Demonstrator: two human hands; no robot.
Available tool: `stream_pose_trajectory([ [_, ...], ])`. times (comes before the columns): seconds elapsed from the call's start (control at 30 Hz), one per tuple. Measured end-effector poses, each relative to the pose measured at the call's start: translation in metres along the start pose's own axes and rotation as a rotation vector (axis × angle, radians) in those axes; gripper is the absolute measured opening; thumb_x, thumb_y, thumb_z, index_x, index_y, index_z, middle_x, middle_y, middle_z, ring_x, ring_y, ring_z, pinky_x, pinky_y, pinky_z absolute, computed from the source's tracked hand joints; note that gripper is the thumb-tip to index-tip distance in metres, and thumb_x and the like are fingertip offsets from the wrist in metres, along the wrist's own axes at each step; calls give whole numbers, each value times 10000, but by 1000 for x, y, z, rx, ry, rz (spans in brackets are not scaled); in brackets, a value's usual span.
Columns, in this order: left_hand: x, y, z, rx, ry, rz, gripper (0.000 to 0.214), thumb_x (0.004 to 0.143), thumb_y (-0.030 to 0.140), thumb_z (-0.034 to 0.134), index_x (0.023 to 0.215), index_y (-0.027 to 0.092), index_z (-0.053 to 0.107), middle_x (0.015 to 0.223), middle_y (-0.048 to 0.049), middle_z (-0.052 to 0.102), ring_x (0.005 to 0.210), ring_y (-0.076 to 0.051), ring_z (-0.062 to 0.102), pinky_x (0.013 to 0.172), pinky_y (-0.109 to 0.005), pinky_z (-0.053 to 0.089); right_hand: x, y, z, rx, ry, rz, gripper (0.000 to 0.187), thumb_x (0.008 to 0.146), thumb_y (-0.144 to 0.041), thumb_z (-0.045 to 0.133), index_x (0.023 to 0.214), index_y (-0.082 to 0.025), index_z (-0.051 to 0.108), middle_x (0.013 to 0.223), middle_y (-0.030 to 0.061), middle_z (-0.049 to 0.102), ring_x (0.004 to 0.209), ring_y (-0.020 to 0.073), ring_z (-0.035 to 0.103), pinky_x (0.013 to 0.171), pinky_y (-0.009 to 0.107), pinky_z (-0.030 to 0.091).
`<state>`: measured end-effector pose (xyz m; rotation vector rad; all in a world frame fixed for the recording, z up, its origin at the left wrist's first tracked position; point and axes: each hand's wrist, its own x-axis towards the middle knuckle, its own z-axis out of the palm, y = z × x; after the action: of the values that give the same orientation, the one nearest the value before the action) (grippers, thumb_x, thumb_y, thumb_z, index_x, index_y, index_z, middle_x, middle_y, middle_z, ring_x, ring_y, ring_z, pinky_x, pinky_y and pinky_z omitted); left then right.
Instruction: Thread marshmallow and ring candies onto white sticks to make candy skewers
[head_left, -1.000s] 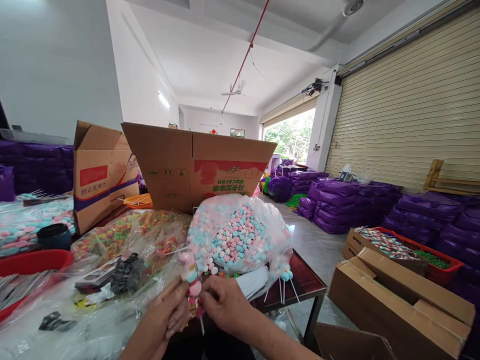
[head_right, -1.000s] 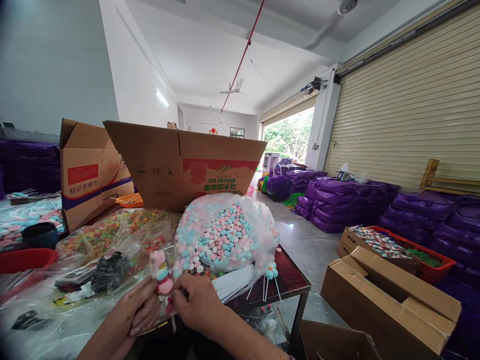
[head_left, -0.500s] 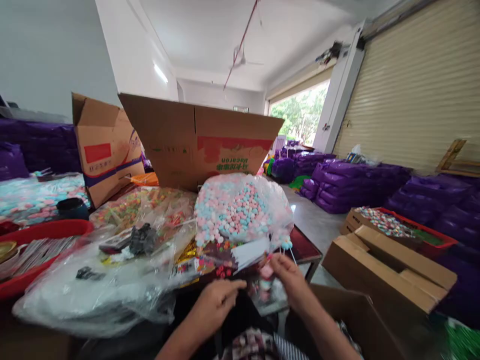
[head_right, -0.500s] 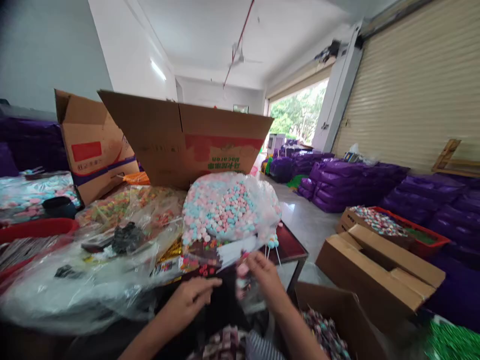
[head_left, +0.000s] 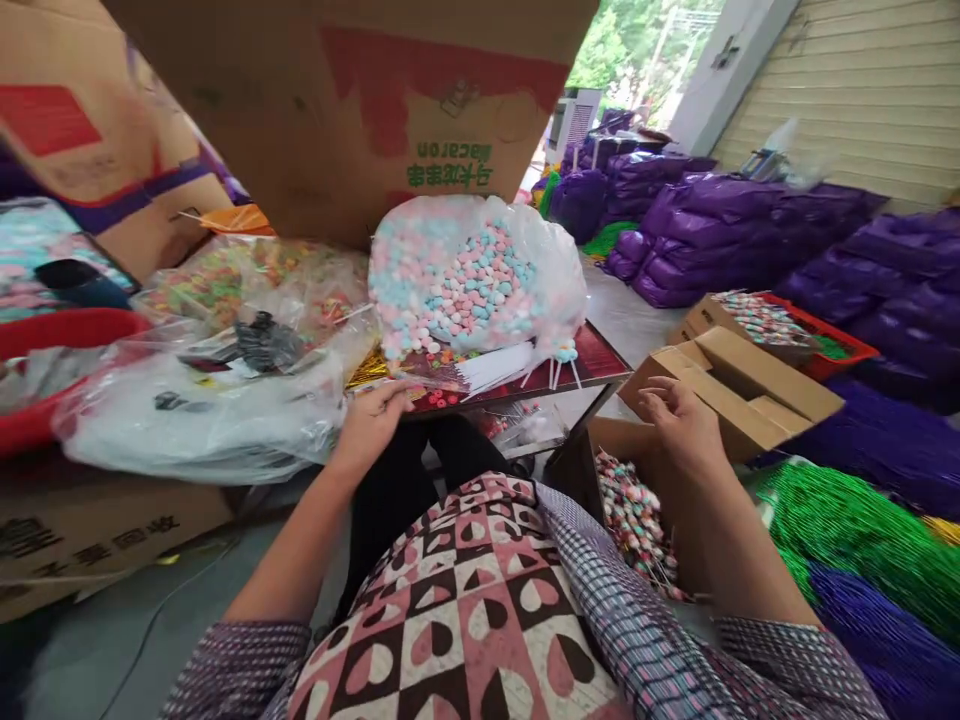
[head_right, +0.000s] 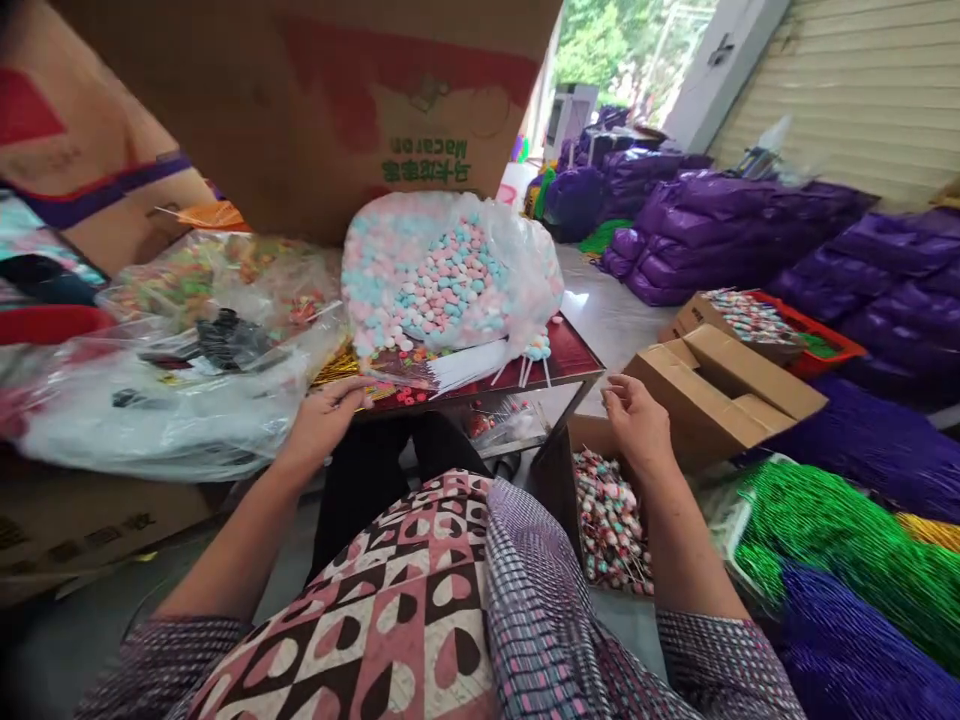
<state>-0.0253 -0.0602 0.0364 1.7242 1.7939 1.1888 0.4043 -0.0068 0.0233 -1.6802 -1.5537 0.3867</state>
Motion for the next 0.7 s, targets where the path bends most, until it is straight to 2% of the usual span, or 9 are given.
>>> stream_pose_trajectory([
  [0.1,-7,2,7,27,-85,3,388,919,201,388,1116,104,708,822,-22,723,807,-164,666,833,-285,507,-3,-25,26,16,-117,-124,379,846,-454,538,1098,-198,658,982,118,762,883,272,724,826,419,541],
  [0.17,-11,1,11,32,-110,25,440,914,177,335,1161,93,689,858,-6,714,832,-136,657,858,-255,492,-5,-42,44,-9,-203,-228,347,847,-460,523,1028,-212,684,935,109,772,874,290,730,830,436,542],
  [0.27,-15,-6,12,27,-90,-16,356,871,136,446,1091,124,725,814,-10,719,780,-127,652,805,-239,500,-11,-67,73,18,-380,-432,289,848,-449,523,944,-247,708,887,86,782,839,289,738,797,418,559],
  [0.37,-19,-12,10,23,-80,-51,344,868,126,470,1092,154,729,793,-5,723,769,-130,656,793,-241,505,-21,-90,100,90,-502,-594,266,857,-434,514,889,-262,715,852,65,785,779,261,744,771,384,577],
  [0.47,-19,-16,6,37,-74,-65,356,876,116,463,1112,174,723,843,-5,738,805,-131,662,823,-245,506,-30,-105,119,126,-563,-667,285,874,-417,491,914,-253,720,895,65,789,807,252,749,777,376,584],
  [0.6,-9,-26,1,165,52,-38,321,907,124,465,1082,175,729,1068,-49,739,1005,-158,659,935,-276,489,-31,-114,131,123,-616,-700,293,881,-410,490,932,-249,729,940,66,789,851,250,748,801,380,585],
  [0.7,0,-38,-3,281,102,-38,317,927,118,448,1084,151,722,1133,-83,719,1083,-175,641,985,-300,475,-23,-121,138,112,-621,-693,275,880,-384,498,929,-255,736,940,61,790,867,249,746,839,386,577],
])
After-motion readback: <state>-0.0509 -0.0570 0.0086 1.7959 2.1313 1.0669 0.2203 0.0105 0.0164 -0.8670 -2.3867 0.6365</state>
